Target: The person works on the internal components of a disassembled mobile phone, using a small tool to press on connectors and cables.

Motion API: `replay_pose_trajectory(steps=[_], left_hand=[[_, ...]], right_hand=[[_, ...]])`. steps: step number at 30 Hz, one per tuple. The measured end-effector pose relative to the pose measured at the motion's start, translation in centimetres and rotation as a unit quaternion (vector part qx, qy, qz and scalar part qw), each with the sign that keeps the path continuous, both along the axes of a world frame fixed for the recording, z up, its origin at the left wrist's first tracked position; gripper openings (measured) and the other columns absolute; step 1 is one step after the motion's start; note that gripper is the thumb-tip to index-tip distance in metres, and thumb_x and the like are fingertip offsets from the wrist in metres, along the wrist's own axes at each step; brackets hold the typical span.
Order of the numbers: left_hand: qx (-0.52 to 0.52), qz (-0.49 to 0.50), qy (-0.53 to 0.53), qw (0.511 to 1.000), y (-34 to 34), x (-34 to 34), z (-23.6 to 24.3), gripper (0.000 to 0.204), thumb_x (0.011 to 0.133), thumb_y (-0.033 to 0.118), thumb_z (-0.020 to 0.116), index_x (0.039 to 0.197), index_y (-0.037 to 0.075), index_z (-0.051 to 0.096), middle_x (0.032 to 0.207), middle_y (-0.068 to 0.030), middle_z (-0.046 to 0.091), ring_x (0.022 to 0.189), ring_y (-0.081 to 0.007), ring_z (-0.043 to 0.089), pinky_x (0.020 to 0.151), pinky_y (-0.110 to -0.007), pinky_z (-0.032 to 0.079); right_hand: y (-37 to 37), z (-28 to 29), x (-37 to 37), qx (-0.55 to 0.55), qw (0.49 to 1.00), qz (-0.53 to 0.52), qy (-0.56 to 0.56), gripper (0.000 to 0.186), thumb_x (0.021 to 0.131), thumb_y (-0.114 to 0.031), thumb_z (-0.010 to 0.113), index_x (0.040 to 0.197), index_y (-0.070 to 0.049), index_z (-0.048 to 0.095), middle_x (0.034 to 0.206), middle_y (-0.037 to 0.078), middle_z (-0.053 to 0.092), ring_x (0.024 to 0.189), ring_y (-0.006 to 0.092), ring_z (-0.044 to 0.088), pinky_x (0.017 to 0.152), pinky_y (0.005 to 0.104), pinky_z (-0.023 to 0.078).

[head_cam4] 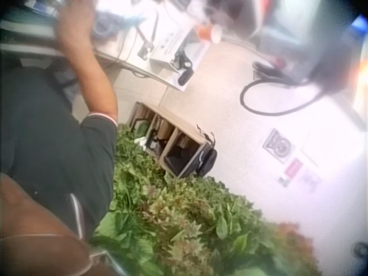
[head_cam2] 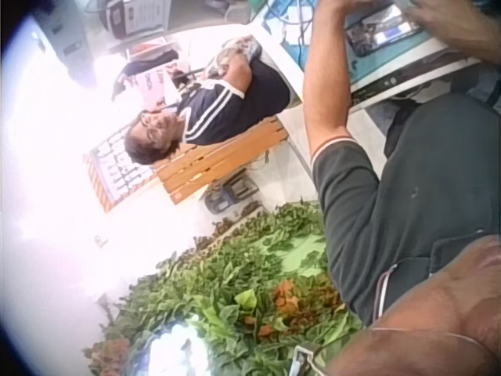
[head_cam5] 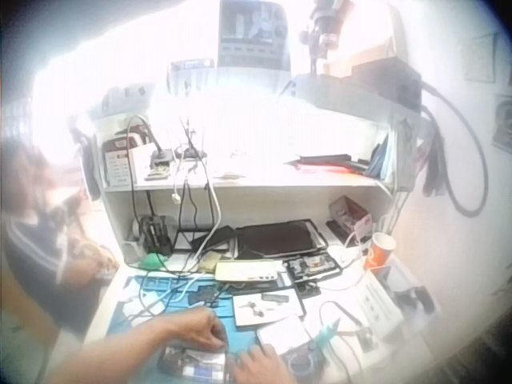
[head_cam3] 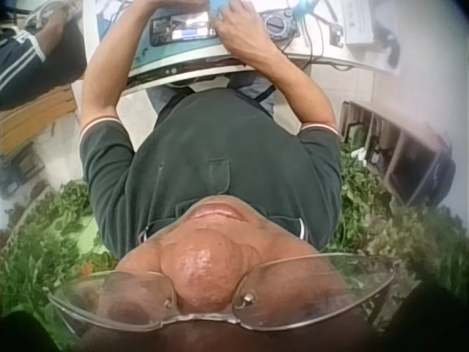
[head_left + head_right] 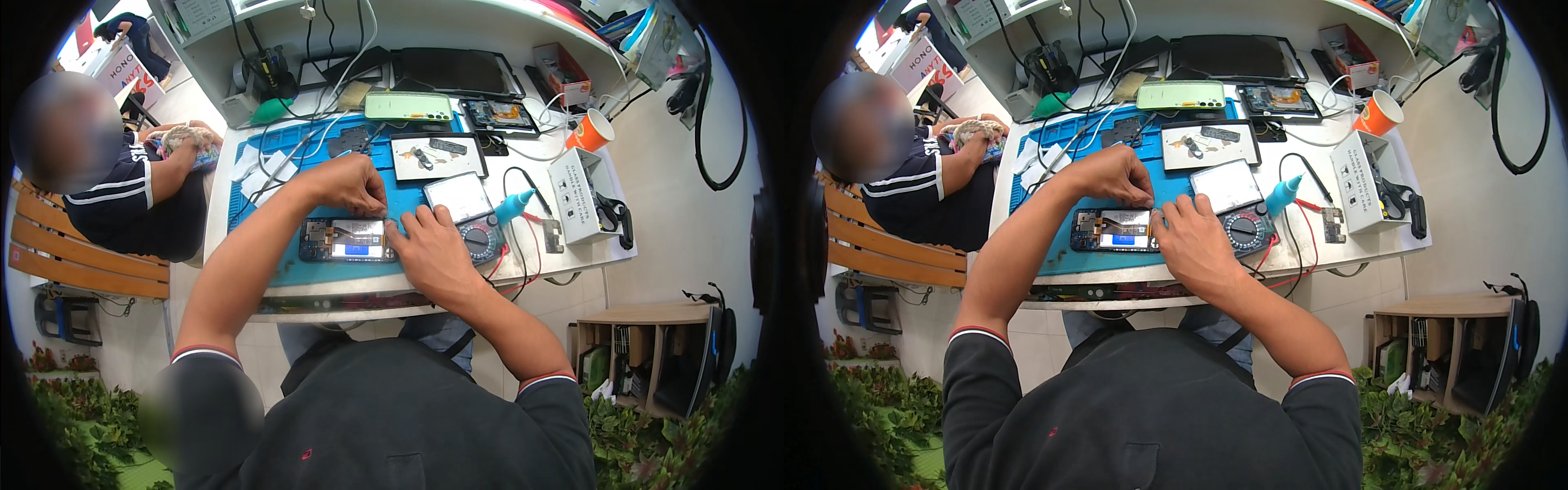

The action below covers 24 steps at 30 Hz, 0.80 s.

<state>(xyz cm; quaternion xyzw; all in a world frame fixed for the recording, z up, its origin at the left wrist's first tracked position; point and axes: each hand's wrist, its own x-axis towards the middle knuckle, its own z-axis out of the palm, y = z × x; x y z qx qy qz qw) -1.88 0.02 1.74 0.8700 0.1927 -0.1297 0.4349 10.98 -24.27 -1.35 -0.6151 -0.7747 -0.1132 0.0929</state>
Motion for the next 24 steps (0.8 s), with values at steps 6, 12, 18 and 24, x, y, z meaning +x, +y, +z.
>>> replay_pose_trajectory(steps=[6, 12, 18, 24], left_hand=[[0.006, -0.013, -0.008, 1.0, 0.0, 0.0, 0.1, 0.02, 0.095, 0.019, 0.095, 0.107, 0.003, 0.093, 0.089, -0.0079, 0.088, 0.077, -0.0145, 0.082, 0.073, -0.032, 0.065], [0.019, -0.04, -0.019, 0.999, 0.0, 0.3, 0.2, 0.021, 0.095, 0.019, 0.094, 0.107, 0.002, 0.093, 0.088, -0.0101, 0.088, 0.077, -0.0151, 0.082, 0.071, -0.033, 0.064], [0.062, -0.081, 0.004, 0.995, -0.7, 1.2, 1.6, 0.018, 0.094, 0.017, 0.093, 0.106, 0.004, 0.093, 0.087, -0.0097, 0.087, 0.078, -0.0182, 0.083, 0.071, -0.033, 0.063], [0.088, -0.085, 0.069, 0.99, -1.6, 2.1, 3.0, 0.016, 0.094, 0.016, 0.091, 0.107, 0.006, 0.092, 0.088, -0.0084, 0.087, 0.08, -0.0185, 0.084, 0.072, -0.034, 0.065]], right_hand=[[0.0, 0.1, 0.0, -0.001, 1.0, 0.001, 0.007, 0.045, 0.098, -0.013, 0.07, 0.138, 0.005, 0.078, 0.113, 0.013, 0.073, 0.115, 0.03, 0.063, 0.108, 0.0476, 0.046], [0.0, -0.4, -0.1, 0.011, 1.0, 0.0, 0.004, 0.044, 0.097, -0.011, 0.068, 0.138, 0.0, 0.079, 0.112, 0.012, 0.069, 0.111, 0.0325, 0.062, 0.106, 0.0494, 0.046], [0.1, -0.1, -0.2, 0.009, 1.0, 0.003, -0.013, 0.041, 0.098, -0.015, 0.069, 0.133, 0.003, 0.078, 0.112, 0.011, 0.071, 0.114, 0.0288, 0.063, 0.106, 0.0469, 0.047], [0.6, 0.4, 0.4, -0.029, 0.999, 0.018, -0.024, 0.04, 0.099, -0.015, 0.069, 0.136, -0.001, 0.078, 0.114, 0.01, 0.071, 0.115, 0.0282, 0.064, 0.104, 0.0451, 0.046]])
